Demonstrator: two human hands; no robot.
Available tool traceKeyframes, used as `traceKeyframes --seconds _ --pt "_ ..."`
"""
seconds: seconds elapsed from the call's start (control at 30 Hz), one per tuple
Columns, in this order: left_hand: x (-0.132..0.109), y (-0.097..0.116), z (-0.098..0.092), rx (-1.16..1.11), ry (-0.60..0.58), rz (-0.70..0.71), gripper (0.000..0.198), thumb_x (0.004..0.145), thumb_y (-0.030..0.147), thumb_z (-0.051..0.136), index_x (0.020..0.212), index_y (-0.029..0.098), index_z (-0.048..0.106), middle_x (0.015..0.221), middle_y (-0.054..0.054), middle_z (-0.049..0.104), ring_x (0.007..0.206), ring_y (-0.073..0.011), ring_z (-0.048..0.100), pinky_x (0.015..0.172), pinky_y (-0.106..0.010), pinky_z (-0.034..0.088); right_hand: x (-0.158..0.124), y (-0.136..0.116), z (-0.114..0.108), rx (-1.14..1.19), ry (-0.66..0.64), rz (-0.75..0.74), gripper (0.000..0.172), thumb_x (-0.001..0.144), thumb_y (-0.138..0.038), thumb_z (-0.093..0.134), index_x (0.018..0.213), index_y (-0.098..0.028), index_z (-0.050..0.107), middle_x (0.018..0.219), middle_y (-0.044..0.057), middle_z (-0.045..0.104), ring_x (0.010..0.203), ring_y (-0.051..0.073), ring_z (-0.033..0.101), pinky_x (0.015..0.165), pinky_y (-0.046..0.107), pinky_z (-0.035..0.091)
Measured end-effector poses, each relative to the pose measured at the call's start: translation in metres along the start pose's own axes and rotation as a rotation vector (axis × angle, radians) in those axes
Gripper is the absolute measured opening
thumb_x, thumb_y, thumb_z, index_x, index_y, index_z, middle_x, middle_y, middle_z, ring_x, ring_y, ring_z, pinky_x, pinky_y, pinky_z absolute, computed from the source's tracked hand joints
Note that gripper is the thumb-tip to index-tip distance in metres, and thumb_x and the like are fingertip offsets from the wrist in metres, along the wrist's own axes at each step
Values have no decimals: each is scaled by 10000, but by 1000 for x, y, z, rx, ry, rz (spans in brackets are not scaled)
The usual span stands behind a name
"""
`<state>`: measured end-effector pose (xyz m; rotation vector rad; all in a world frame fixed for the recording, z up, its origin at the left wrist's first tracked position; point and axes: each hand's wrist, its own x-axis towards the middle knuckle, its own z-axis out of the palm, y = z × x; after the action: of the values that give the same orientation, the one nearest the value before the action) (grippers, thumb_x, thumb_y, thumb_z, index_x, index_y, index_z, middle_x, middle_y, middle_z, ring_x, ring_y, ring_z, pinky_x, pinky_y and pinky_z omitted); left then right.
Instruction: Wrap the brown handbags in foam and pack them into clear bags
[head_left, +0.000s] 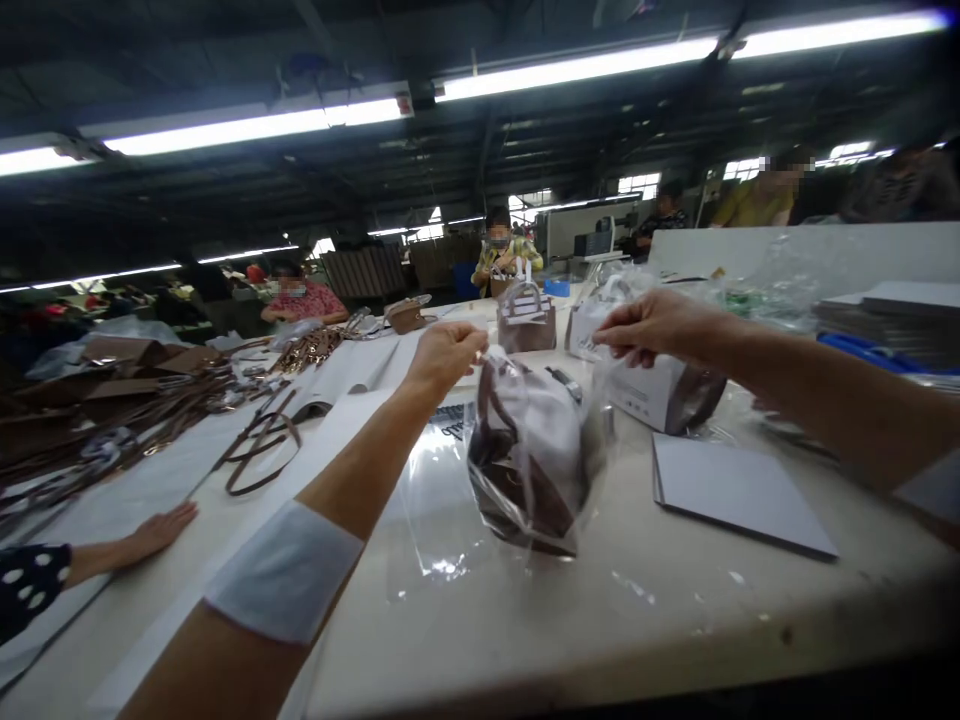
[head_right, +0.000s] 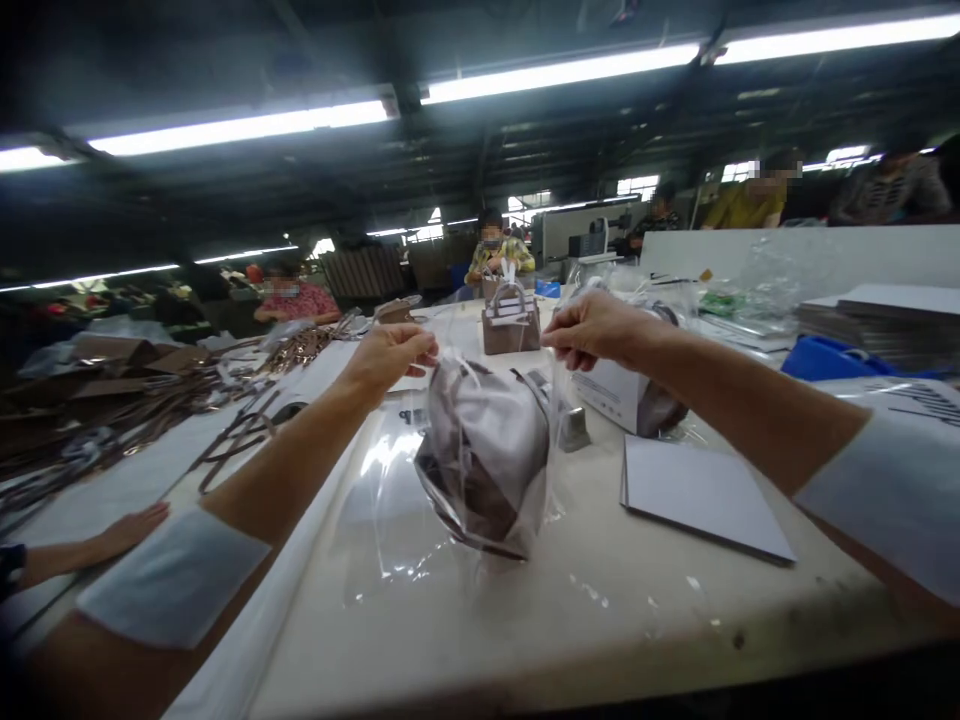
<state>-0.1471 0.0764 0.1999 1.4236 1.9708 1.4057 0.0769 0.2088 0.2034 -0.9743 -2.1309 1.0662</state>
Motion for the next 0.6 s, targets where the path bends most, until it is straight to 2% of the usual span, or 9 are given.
traceKeyframes --seconds 0.1,0.17,0.23,0.3,0.37,0.47,0.53,0.6 --pt "-13 25 17 -47 -68 144 184 792 267 511 686 134 582 684 1 595 583 -80 564 524 -181 429 4 -18 4 -106 -144 -6 125 683 -195 694 670 -79 650 494 40 577 381 83 513 363 161 409" --pt "-22 31 33 -67 -108 197 180 789 270 507 696 135 583 676 -2 595 561 -84 557 506 -184 424 0 -28 4 -108 -191 34 321 714 -398 663 637 -87 648 503 69 582 387 109 524 362 205 436" --pt "-32 31 54 -92 -142 241 209 806 294 479 711 141 584 667 -1 594 558 -90 553 512 -193 433 -6 -31 2 -84 -279 131 610 739 -666 467 634 -93 650 557 118 602 415 138 546 372 252 456" --pt "-42 31 79 -115 -168 290 245 824 312 449 712 151 595 670 -1 602 595 -100 558 566 -211 455 -13 -28 0 -70 -339 242 755 696 -782 345 623 -95 649 590 153 611 438 166 564 372 278 457" --pt "-52 31 103 -135 -186 345 255 830 317 446 716 165 616 708 -7 624 682 -121 573 671 -243 471 -19 -20 -3 -102 -348 300 698 677 -759 431 596 -100 645 570 154 606 440 176 569 364 271 445" --pt "-67 33 126 -176 -190 420 205 826 294 470 871 187 639 896 -31 648 887 -161 573 853 -305 435 -27 -8 -10 -138 -267 320 456 691 -537 630 537 -109 627 511 120 595 420 165 565 374 249 442" --pt "-75 31 129 -234 -194 442 248 834 294 467 1015 191 602 1039 -52 621 993 -171 550 908 -318 413 -31 -5 -21 -150 -186 319 336 690 -378 684 513 -101 614 470 88 582 387 142 543 373 231 437" --pt "-78 23 123 -305 -182 400 301 847 331 452 1086 185 560 1110 -68 593 1035 -174 540 899 -314 430 -32 -11 -40 -170 -130 313 272 683 -298 695 529 -86 621 443 56 573 352 111 515 369 208 429"
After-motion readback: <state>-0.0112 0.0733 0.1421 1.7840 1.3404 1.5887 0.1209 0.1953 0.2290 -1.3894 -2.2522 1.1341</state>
